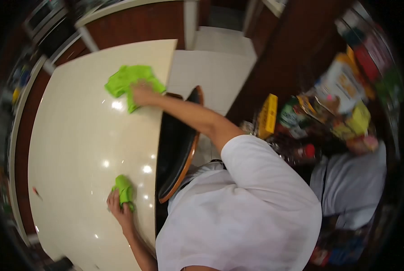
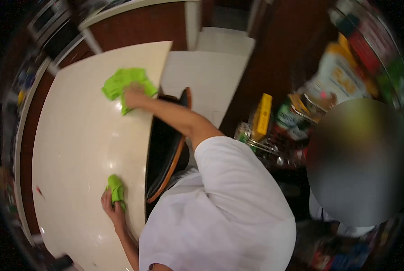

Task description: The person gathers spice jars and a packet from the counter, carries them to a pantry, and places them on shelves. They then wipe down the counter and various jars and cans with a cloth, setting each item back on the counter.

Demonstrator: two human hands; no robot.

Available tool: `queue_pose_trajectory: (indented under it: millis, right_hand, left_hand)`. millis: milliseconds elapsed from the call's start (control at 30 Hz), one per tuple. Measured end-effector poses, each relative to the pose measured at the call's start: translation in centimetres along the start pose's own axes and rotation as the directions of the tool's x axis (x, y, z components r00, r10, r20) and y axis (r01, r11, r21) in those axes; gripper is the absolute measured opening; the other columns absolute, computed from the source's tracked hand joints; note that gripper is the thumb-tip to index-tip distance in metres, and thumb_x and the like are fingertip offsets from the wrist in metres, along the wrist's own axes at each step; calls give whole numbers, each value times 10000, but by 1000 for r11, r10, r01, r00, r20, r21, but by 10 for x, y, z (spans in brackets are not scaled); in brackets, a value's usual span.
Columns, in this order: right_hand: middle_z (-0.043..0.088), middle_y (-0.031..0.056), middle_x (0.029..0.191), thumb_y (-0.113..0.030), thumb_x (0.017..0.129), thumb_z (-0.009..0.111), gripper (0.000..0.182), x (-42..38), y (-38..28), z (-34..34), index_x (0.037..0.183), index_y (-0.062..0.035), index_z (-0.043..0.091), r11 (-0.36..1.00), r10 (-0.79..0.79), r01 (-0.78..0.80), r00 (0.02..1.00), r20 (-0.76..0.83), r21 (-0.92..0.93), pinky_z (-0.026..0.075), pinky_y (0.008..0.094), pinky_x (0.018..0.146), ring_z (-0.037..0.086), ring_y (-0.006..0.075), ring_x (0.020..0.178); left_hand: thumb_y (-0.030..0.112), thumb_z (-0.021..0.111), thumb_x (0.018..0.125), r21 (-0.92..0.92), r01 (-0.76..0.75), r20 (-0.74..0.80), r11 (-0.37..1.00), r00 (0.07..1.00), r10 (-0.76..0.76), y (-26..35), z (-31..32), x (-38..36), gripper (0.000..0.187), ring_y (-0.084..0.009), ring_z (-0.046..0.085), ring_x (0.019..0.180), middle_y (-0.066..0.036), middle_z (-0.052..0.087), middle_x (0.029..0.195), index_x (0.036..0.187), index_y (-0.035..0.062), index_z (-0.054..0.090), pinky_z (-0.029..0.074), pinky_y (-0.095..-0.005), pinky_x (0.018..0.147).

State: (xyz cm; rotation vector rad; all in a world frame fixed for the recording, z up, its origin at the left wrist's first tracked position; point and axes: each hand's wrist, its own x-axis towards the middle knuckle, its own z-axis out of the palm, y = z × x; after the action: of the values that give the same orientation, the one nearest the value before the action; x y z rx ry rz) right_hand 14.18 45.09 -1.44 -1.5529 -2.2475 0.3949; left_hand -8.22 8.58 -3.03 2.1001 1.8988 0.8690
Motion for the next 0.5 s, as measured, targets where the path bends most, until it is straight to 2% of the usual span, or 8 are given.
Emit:
queue_pose_trajectory:
  millis: [33, 67, 100, 167, 267, 333, 400, 500]
  right_hand:
    - [348, 259, 1355, -191, 781, 540, 612, -17, -21, -19, 1338, -26, 349, 1000, -15, 15, 1000, 15, 16, 252, 555, 1019, 322, 394, 1267]
    - [396, 257, 1321, -216, 793, 566, 572, -28, -26, -30, 1299, -12, 396, 925, -159, 88, 973, 166, 370, 326, 451, 1007, 390, 366, 1227]
    - [502, 242, 1208, -251, 808, 588, 525, -48, -35, -22, 1252, -11, 441, 768, -334, 322, 939, -82, 554, 405, 383, 937, 491, 341, 1125]
    - [596, 163, 1013, -310, 861, 568, 455, -105, -62, -56, 1196, -19, 473, 633, -484, 335, 875, 19, 698, 466, 357, 800, 588, 253, 914]
    - [581, 184, 993, -545, 863, 493, 800, -188, -77, -106, 1357, -2, 174, 545, -432, -58, 835, 340, 836, 494, 316, 596, 600, 212, 756]
    - [463, 188, 1224, -559, 877, 450, 879, -228, -73, -132, 1402, -66, -53, 391, -359, -184, 871, 334, 902, 512, 341, 696, 560, 273, 964]
    - [451, 160, 1253, -509, 904, 440, 776, -248, -54, -125, 1404, -62, 50, 91, -176, -162, 969, 176, 983, 510, 353, 788, 555, 249, 1020]
    - [516, 125, 1209, -414, 942, 417, 534, -285, -18, -142, 1307, -30, 344, -218, 222, -24, 972, 74, 976, 466, 372, 902, 548, 217, 1071]
  left_hand:
    - [-29, 435, 753, -205, 125, -60, 971, 988, -140, -5, -1, 3, 482, -314, 418, 1200, -152, 483, 1279, 1227, 20, 508, 330, -395, 1007]
    - [-54, 405, 787, -402, 243, -88, 883, 949, -302, -6, 7, 6, 454, -278, 465, 1164, -154, 498, 1263, 1229, -6, 499, 366, -361, 980]
    - [-55, 379, 812, -477, 215, -132, 852, 941, -312, -2, 4, 25, 438, -254, 487, 1131, -157, 499, 1260, 1236, -26, 485, 385, -343, 959]
    - [-44, 347, 850, -621, 139, -147, 771, 946, -288, 19, -6, 65, 424, -235, 512, 1095, -151, 503, 1252, 1261, -54, 452, 408, -333, 937]
    - [-105, 431, 776, -487, -150, -215, 861, 975, 49, 83, -14, 123, 490, -242, 525, 1085, -171, 507, 1238, 1262, -46, 447, 419, -329, 925]
    - [-81, 481, 774, -489, -202, -145, 849, 978, 150, 138, -6, 142, 563, -221, 527, 1069, -153, 515, 1203, 1322, -6, 376, 446, -325, 897]
    - [18, 638, 735, -408, -437, -97, 802, 894, 438, 160, 15, 153, 671, -247, 507, 1108, -167, 488, 1232, 1339, 30, 349, 437, -347, 905]
    - [116, 732, 667, -563, -467, 187, 682, 731, 656, 225, 9, 159, 651, -323, 491, 1113, -186, 479, 1231, 1251, 21, 461, 391, -384, 941]
